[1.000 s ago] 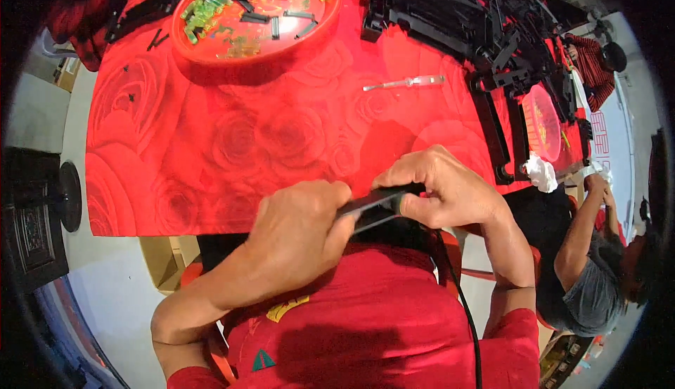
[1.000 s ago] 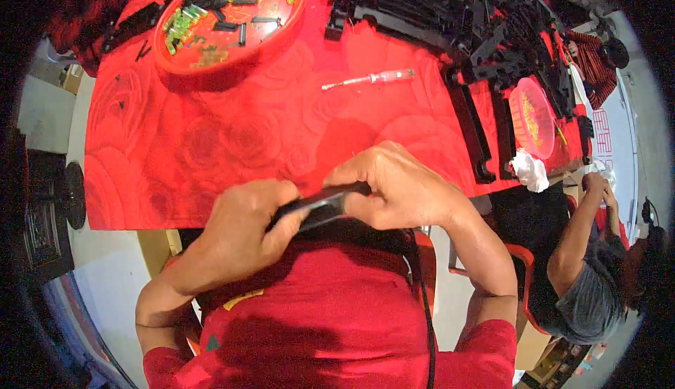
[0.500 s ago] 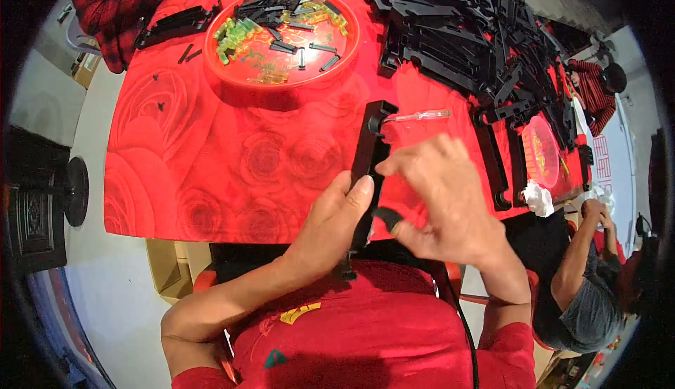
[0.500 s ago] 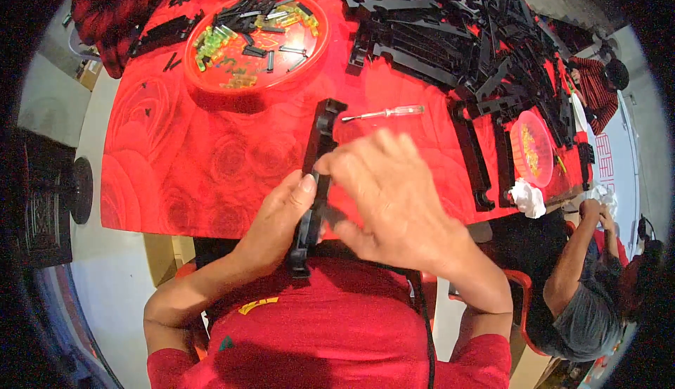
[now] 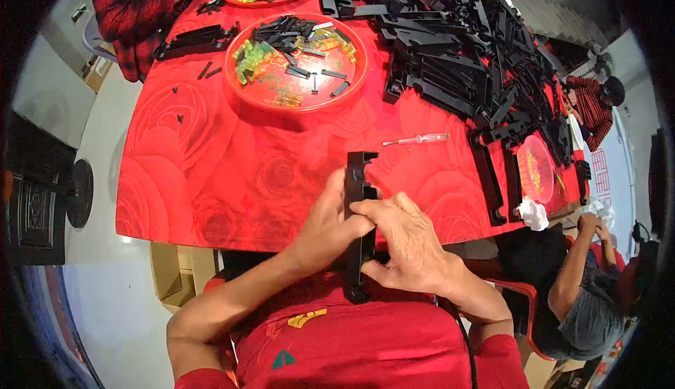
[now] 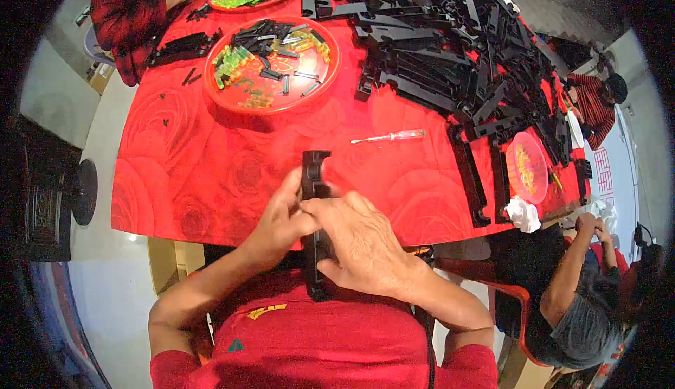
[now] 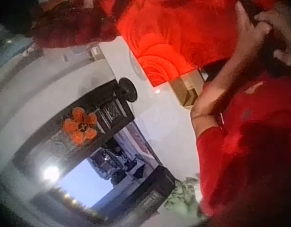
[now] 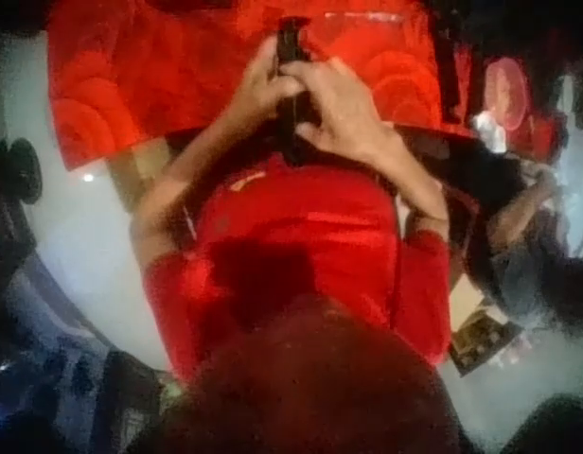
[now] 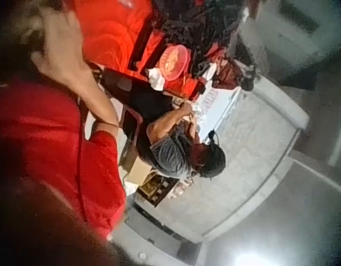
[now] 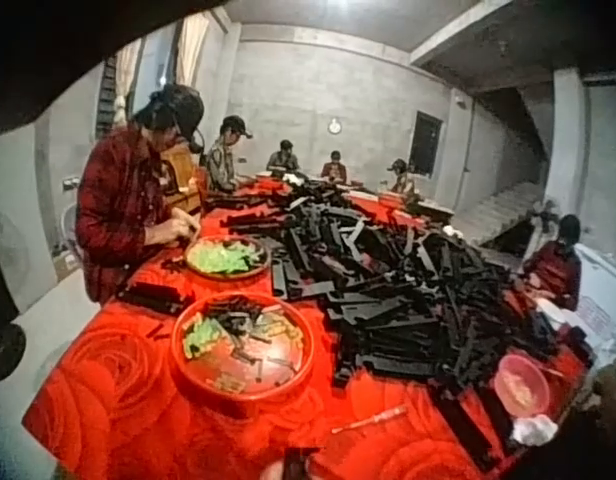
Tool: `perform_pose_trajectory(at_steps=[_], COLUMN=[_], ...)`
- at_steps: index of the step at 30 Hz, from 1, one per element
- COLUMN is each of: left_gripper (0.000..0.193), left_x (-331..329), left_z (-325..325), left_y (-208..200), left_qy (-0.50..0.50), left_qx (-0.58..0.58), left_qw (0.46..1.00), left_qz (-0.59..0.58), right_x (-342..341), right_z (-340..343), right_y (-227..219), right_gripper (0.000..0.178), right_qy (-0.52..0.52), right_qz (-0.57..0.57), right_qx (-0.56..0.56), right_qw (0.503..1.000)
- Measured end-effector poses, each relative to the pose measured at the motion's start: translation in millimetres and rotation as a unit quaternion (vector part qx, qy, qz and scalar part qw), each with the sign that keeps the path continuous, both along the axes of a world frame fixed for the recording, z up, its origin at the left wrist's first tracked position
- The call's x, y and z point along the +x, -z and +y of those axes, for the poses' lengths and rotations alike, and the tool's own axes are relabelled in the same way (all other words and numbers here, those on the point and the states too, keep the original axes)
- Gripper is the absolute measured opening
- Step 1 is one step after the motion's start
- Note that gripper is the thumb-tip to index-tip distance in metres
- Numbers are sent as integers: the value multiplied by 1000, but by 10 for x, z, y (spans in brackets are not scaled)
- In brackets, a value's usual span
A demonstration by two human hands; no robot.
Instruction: The person assembles spirit levels by inserting level vials and plastic components into black housings by hand.
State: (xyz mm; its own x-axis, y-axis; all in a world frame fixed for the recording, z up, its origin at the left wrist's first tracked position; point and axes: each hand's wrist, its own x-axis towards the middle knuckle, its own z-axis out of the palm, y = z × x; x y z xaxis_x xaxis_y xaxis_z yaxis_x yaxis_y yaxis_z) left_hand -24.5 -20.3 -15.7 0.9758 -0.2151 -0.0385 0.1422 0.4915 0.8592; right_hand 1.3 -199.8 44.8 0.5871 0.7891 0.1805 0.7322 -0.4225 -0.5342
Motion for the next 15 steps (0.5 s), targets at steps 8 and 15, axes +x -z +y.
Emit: perform_pose_trajectory(at_steps=[8, 15], left_gripper=[74, 75], left_x=[83, -26], left_z=[15, -224], left_y=[34, 253], left_qy=[7, -145], left_qx=[114, 227], left_qw=[991, 951], left_qz=[-75, -154], right_x=[-43, -1], right_z=[39, 106], right_y=[50, 71], right_gripper=[99, 103], right_qy=[14, 7], right_qz=[-15, -10], right_qx=[84, 46], right_qw=[996, 999])
